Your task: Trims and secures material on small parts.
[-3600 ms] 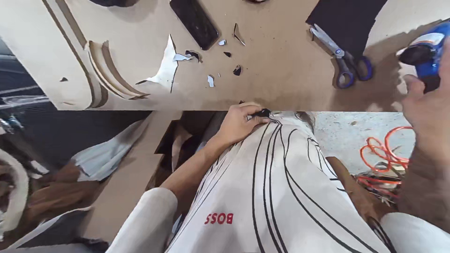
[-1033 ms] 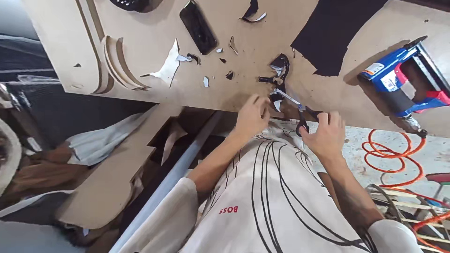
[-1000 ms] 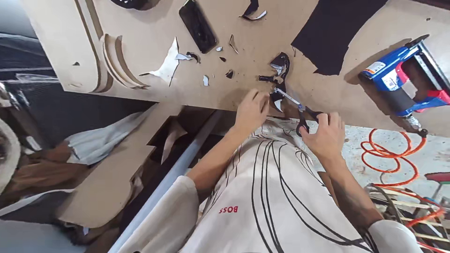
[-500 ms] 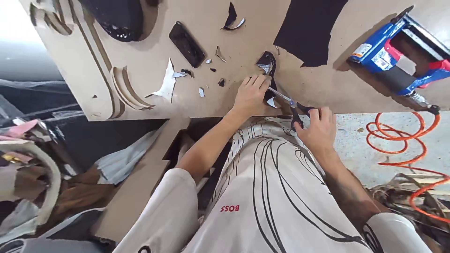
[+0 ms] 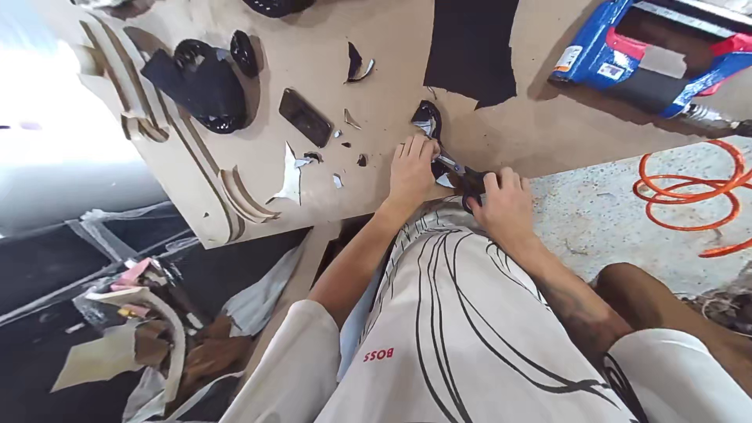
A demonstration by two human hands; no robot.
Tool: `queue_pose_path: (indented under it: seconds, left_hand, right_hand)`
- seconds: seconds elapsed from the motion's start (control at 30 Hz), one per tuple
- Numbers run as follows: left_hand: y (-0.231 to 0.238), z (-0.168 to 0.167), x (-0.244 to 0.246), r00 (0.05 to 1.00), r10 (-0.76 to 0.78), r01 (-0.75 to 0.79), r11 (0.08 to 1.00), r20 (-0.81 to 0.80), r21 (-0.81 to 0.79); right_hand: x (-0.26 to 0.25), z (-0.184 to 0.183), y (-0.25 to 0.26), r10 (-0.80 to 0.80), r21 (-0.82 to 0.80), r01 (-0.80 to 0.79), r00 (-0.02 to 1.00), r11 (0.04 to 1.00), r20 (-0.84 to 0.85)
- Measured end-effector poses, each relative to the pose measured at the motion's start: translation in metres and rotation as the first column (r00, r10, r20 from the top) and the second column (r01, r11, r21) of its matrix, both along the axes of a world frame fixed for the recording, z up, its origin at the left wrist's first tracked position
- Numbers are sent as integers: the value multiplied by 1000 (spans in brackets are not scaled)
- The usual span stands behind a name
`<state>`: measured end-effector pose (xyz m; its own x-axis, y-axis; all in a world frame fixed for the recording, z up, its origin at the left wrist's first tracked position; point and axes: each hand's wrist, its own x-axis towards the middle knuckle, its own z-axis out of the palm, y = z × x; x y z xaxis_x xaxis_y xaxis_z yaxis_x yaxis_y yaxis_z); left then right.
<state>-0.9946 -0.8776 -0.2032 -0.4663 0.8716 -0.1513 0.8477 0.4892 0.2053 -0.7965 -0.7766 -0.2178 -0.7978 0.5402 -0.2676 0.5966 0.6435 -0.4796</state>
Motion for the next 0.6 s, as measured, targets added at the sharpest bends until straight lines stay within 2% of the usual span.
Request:
queue_pose_path:
  seconds: [0.2,0.3,0.37,0.4,0.5,0.6]
  left_hand:
    - [0,-2,3,996,84,-84,996,38,19]
    - [-8,12,6,933,305,-312,950,188,8]
    - [-23,22,7,842,470,-490,872,264,11]
    - [-31,24,8,811,507,-528,849,294,-7]
    - [-39,25,16,766,498,-511,855,406,-86]
    - [-29,13,22,688,546,-557,820,478,-136]
  right_hand:
    - [7,0,3,-14,-108,15,1000,994,13]
    - [12,11,15,-112,-156,109,994,982,-7]
    - [15,20,31,-191,-81,185,979,979,-65]
    - [14,21,40,-215,-9,216,970,976,-115]
    - [4,18,67,-229,148,253,960,956,-159]
    - [-11,29,74,-191,181,212,973,960,-129]
